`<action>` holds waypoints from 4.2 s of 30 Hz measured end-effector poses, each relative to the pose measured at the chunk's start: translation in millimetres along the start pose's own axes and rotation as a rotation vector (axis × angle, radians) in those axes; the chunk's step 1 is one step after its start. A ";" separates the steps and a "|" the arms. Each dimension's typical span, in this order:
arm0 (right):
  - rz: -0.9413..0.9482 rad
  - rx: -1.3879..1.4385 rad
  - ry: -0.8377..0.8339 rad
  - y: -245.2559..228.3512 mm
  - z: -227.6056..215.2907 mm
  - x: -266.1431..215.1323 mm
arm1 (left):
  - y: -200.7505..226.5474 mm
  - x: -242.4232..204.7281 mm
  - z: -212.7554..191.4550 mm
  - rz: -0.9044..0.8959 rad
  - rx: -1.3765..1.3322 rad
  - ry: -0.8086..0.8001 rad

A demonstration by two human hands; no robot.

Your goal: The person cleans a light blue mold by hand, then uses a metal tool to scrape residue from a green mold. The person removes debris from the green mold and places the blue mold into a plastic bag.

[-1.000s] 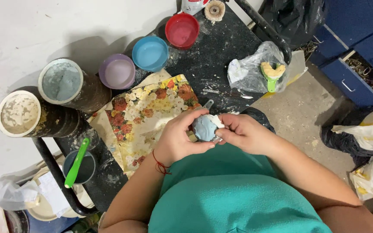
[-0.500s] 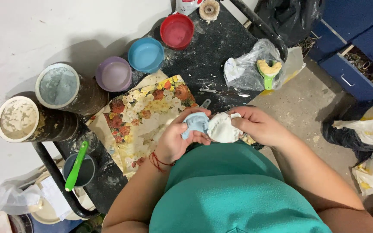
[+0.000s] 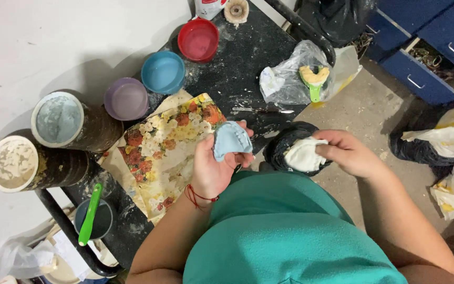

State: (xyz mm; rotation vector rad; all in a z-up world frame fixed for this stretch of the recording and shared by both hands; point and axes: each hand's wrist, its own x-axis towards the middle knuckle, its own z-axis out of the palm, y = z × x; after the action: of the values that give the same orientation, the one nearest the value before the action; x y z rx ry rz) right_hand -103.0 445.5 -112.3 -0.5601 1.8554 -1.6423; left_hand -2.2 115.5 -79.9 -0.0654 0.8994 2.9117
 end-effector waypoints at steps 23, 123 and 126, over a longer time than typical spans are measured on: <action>0.817 0.169 0.634 233.4 -30.2 -67.3 | -56.2 12.0 7.5 -0.327 0.535 0.075; -0.250 -0.822 0.331 -112.5 67.5 31.6 | 23.1 39.5 84.4 -0.120 1.155 0.005; -0.101 -0.619 0.415 -95.5 74.2 30.2 | 26.0 27.6 105.5 -0.100 1.152 -0.040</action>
State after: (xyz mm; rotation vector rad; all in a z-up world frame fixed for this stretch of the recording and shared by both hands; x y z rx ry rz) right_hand -82.1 356.7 -27.3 -0.5960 2.7115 -1.2894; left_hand -33.8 155.8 19.8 0.0339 2.2574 1.8804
